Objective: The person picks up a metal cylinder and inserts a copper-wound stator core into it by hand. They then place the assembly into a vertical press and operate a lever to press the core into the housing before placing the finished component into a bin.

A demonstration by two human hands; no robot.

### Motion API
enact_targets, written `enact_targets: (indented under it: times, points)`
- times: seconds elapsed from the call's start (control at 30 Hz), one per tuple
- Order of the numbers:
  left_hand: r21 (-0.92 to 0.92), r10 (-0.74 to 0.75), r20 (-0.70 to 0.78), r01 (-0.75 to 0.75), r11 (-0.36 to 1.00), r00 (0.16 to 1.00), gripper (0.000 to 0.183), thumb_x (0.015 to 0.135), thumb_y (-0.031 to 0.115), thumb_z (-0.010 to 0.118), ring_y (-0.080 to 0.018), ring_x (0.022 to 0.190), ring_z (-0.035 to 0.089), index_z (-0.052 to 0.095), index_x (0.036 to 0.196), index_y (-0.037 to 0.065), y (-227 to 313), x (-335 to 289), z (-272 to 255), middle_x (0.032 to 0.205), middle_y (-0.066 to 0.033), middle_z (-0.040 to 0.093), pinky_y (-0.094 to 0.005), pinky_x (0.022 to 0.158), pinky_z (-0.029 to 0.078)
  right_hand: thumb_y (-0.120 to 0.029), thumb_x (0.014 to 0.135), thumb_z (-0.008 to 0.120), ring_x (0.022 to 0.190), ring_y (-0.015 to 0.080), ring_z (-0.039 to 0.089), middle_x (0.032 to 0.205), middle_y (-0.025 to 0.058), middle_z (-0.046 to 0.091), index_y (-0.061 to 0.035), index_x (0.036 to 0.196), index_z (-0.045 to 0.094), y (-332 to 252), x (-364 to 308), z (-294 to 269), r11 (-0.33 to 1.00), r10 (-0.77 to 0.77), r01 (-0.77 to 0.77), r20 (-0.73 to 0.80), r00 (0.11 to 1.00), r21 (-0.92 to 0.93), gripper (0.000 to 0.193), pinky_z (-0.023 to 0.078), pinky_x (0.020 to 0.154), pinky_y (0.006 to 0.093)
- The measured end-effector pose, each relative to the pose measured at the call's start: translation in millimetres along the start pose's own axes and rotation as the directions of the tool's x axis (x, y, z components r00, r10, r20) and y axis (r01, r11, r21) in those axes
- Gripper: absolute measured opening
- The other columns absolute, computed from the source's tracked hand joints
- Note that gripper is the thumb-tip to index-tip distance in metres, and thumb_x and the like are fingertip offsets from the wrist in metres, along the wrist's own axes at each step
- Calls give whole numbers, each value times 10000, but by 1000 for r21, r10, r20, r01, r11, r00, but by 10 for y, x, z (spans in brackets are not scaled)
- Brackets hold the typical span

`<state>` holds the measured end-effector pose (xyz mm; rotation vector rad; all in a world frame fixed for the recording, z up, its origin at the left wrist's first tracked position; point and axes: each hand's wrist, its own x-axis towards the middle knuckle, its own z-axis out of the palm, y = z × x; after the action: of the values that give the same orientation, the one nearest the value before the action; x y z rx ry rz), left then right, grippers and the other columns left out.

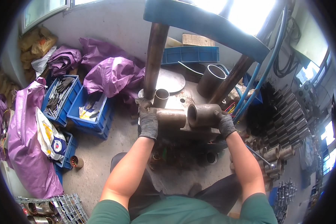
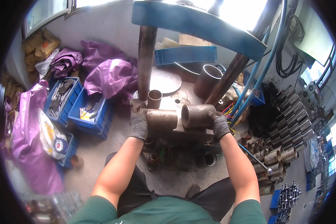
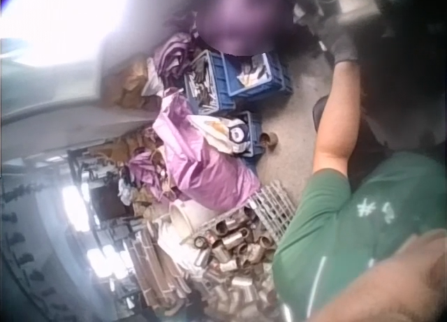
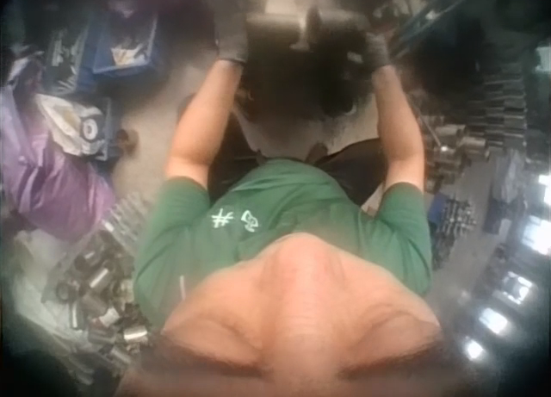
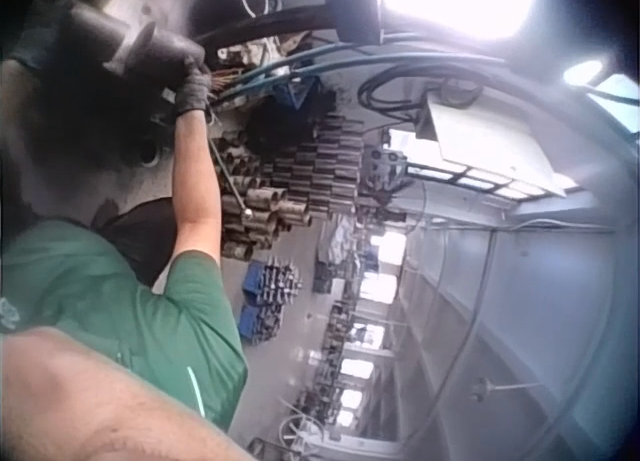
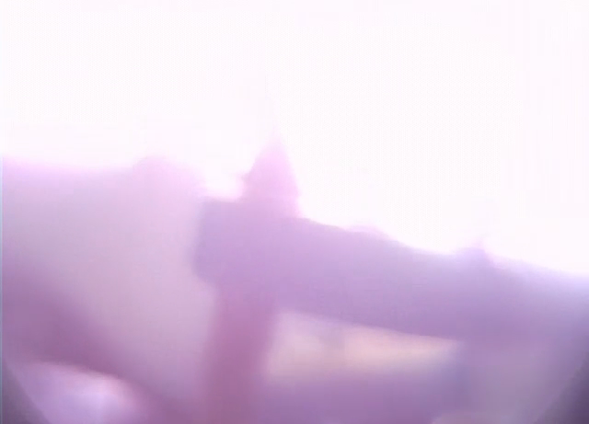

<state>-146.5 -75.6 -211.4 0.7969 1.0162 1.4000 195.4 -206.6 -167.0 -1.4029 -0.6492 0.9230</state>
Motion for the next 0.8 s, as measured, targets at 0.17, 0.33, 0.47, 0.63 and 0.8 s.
enact_targets:
  times: [0.17,0.33,0.47,0.63,0.8]
  points:
    - [157,162,25,-164,974,986,315,947,120,613,-141,831,580,606,1262,123,-339,250,-130,1087,-63,629,-301,731,525,-212,927,846,915,226,726,1011,149,782,18,1131,703,-73,211,449,705,-542,496,66,838,-507,339,566,853,378]
    - [258,194,75,-207,944,978,271,1047,223,599,-304,998,647,604,1261,57,-75,66,-166,1101,-184,689,-405,941,510,-168,836,823,1202,388,658,1193,204,718,-72,1181,683,-434,134,1000,35,-513,575,479,712,-817,384,497,1046,492]
    - [282,308,127,-332,900,943,289,1099,272,563,-304,1032,645,604,1285,55,-110,-1,-135,1135,-185,685,-401,952,509,-162,874,765,1354,348,570,1390,134,644,-106,1404,590,-507,177,1141,-183,-590,618,588,553,-765,561,407,1158,549]
    - [233,189,204,-235,944,961,345,1136,321,517,-259,1043,613,585,1358,67,55,-240,-30,1192,-170,661,-393,943,517,-199,927,787,935,295,721,1234,187,681,-42,1365,622,11,-169,693,361,-613,600,303,730,-714,494,585,830,404]
    - [270,294,353,-398,877,888,383,1124,324,533,-172,1056,564,564,1409,69,-173,-272,64,1236,-79,599,-326,921,529,-236,1007,718,957,196,707,1227,65,709,-76,1406,605,285,-729,605,995,93,-81,237,967,-62,444,608,799,377]
